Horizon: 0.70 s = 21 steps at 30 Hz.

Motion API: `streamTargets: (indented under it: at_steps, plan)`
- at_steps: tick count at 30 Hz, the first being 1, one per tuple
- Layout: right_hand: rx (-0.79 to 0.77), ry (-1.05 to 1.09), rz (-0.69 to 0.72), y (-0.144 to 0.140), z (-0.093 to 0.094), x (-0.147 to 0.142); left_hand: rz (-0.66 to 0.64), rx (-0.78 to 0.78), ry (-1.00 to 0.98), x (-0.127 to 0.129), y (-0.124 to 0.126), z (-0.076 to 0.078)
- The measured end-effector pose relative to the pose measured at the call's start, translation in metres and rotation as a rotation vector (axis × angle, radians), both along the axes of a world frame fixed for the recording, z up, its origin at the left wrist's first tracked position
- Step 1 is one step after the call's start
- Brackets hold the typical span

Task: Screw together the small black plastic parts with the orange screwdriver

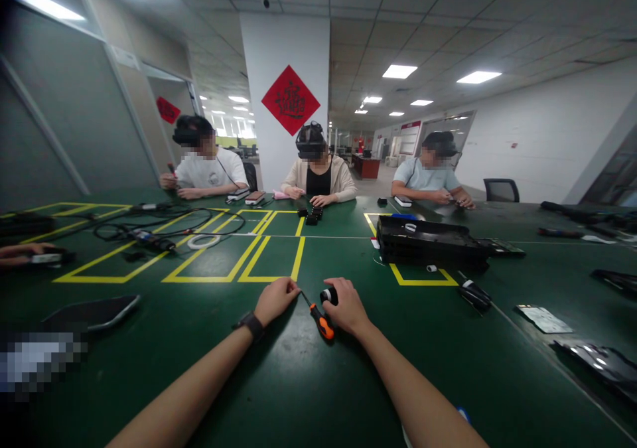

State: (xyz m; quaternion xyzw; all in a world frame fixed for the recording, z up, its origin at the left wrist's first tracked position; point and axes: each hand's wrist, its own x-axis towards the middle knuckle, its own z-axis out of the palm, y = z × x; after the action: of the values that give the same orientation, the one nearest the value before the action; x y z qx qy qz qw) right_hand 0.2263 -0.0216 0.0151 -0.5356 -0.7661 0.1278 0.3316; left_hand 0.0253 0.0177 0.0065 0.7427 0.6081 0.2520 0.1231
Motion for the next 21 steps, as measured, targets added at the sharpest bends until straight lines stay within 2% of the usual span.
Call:
streamTargets:
  at_steps: [5,9,11,13,17,19,21]
  plan:
    - [0.029,0.083,0.001,0.007,-0.006,0.004,-0.040,0.107,0.123,0.004,-0.005,-0.003]
    - [0.029,0.088,0.009,0.007,-0.008,0.003,0.057,0.201,-0.006,0.008,-0.015,-0.006]
    - [0.042,0.085,-0.016,0.007,-0.010,0.003,0.054,0.241,-0.111,0.014,-0.022,-0.004]
    - [0.064,0.082,-0.056,0.010,-0.013,0.002,-0.051,0.251,-0.209,0.023,-0.031,0.000]
    - [0.068,0.066,-0.156,0.025,-0.016,0.003,-0.381,0.177,-0.328,0.039,-0.045,0.006]
    - [0.033,0.023,-0.187,0.035,-0.014,0.008,-0.434,0.120,-0.350,0.041,-0.047,0.005]
    - [0.006,-0.004,-0.199,0.043,-0.009,0.019,-0.432,0.069,-0.360,0.039,-0.045,0.003]
